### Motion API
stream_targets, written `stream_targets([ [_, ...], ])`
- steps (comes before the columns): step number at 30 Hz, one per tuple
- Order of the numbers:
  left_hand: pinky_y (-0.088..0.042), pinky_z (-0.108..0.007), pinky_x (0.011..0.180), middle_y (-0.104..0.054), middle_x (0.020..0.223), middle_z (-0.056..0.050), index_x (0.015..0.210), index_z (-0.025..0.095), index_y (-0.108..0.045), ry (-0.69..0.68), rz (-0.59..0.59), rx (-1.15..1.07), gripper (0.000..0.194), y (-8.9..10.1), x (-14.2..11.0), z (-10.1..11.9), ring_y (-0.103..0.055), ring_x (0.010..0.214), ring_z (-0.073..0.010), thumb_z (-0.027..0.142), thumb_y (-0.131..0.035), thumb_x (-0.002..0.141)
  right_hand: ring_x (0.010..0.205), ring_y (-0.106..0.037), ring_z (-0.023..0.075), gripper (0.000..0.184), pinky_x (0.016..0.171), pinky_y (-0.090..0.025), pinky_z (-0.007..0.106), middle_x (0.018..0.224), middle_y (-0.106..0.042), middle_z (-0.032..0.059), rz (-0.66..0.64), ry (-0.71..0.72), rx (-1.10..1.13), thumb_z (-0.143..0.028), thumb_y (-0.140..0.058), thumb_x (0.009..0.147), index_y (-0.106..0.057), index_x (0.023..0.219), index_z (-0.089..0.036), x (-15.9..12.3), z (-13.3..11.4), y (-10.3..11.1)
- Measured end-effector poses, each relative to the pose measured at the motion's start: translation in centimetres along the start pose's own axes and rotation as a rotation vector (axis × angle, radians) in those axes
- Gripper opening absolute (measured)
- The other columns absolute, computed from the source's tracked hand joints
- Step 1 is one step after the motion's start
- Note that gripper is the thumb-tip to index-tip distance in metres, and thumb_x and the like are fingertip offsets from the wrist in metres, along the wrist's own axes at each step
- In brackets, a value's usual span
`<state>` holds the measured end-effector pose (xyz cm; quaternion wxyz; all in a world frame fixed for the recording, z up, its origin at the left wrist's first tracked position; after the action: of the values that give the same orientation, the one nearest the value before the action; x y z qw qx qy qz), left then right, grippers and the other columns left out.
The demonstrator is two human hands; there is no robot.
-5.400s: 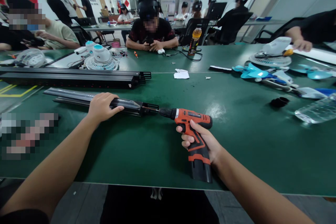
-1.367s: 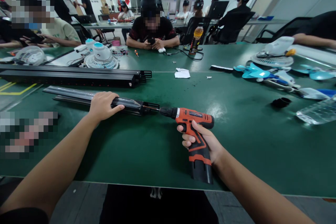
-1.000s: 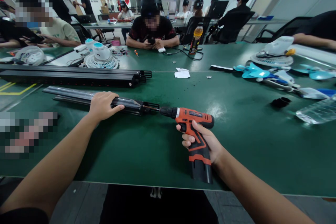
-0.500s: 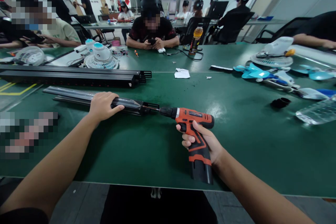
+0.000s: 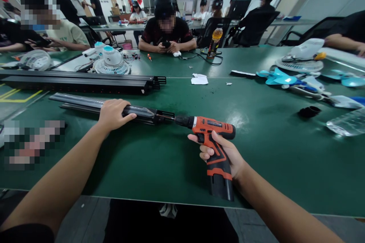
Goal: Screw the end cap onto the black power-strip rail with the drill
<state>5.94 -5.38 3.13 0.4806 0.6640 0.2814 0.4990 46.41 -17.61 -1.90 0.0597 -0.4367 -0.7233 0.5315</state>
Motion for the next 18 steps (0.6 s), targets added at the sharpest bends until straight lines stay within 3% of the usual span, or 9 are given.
stream_targets([
  [9,-0.043,-0.050,0.096,-0.071,0.099,-0.011,0.107,0.024,-0.069,0.015,-0.001,-0.002,0.060,0.25,0.05,0.24,-0.063,0.100,-0.0346,0.076,-0.045,0.092,0.062,-0.054,0.0126,0.045,0.058,-0.052,0.019,0.061,-0.047,-0.0040,0.020,0.015,-0.036,-0.047,-0.081,0.085,-0.071,0.113,-0.013,0.11,0.04,-0.10],
  [13,-0.043,-0.051,0.097,-0.071,0.100,-0.011,0.108,0.024,-0.070,0.018,-0.001,-0.010,0.059,0.20,0.03,0.18,-0.063,0.100,-0.0350,0.075,-0.046,0.091,0.064,-0.057,0.0138,0.030,0.068,-0.060,0.023,0.072,-0.054,-0.0004,0.051,0.068,-0.056,-0.042,-0.075,0.090,-0.070,0.107,-0.017,0.12,-0.13,-0.45],
  [18,-0.043,-0.052,0.096,-0.071,0.101,-0.013,0.110,0.022,-0.071,0.013,-0.006,-0.021,0.063,0.23,0.02,0.23,-0.063,0.100,-0.0363,0.076,-0.045,0.091,0.061,-0.055,0.0106,0.035,0.067,-0.059,0.020,0.076,-0.057,-0.0005,0.051,0.062,-0.029,-0.043,-0.080,0.088,-0.066,0.107,-0.017,0.16,-0.06,-0.22],
])
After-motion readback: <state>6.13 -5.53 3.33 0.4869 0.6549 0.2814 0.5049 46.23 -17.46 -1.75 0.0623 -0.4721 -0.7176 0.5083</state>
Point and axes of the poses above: each hand's wrist, its own x-axis towards the middle knuckle, its own y-axis out of the back of the hand, z = x × y, the point moved 3 cm from there along x, towards the middle knuckle
